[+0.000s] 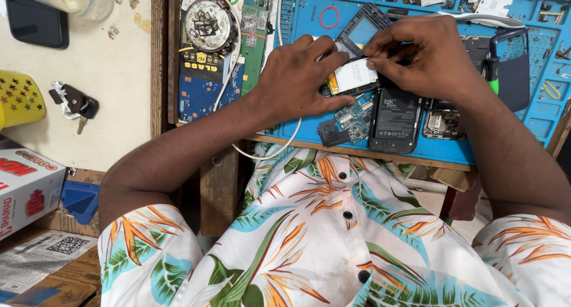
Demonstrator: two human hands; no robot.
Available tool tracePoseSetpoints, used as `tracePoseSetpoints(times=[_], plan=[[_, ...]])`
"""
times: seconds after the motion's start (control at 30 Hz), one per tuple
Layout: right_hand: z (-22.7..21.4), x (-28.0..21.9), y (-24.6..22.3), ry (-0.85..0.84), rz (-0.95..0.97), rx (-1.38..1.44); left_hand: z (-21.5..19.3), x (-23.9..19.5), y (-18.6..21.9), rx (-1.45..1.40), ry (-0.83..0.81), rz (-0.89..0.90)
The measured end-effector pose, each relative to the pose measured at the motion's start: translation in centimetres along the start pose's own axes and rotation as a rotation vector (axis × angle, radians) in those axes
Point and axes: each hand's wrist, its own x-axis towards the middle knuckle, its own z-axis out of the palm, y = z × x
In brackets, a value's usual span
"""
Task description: The person disassembles a small electronic device, removes a battery, and reassembles the casing using a screwdriver and tweezers. They handle the device's internal components and casing parts on a cluttered workbench.
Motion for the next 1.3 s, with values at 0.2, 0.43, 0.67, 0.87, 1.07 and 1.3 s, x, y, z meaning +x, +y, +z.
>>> tracePoseSetpoints(times=[0.2,0.43,0.67,0.87,1.07,1.3], plan=[[0.0,0.1,-0.2,-0.005,-0.077,-0.045,-1.8,0.3,-0.3,-0.129,-0.167,-0.055],[-0.7,0.4,-0.9,-0.048,-0.199,-0.028,-2.4,0.6,-0.3,-0.191,-0.224,-0.084],[-0.8,0.3,-1.6,-0.119,-0.154,-0.093,-3.2,0.8,-2.8,-0.425,-0.278,-0.062],[-0.7,0.1,-1.5,-0.119,-0.166,-0.159,-2.6,0.9,-4.5,-0.498,-0.186,0.041],[-0.3,-0.1,-1.2,-0.097,-0.195,-0.227,-1.8,1.0,-3.9,-0.552,-0.211,-0.110],[-0.5,0.1,-1.2,-0.127,-0.183,-0.206,-1.4,1.1,-4.0,-0.527,-0.193,-0.115]])
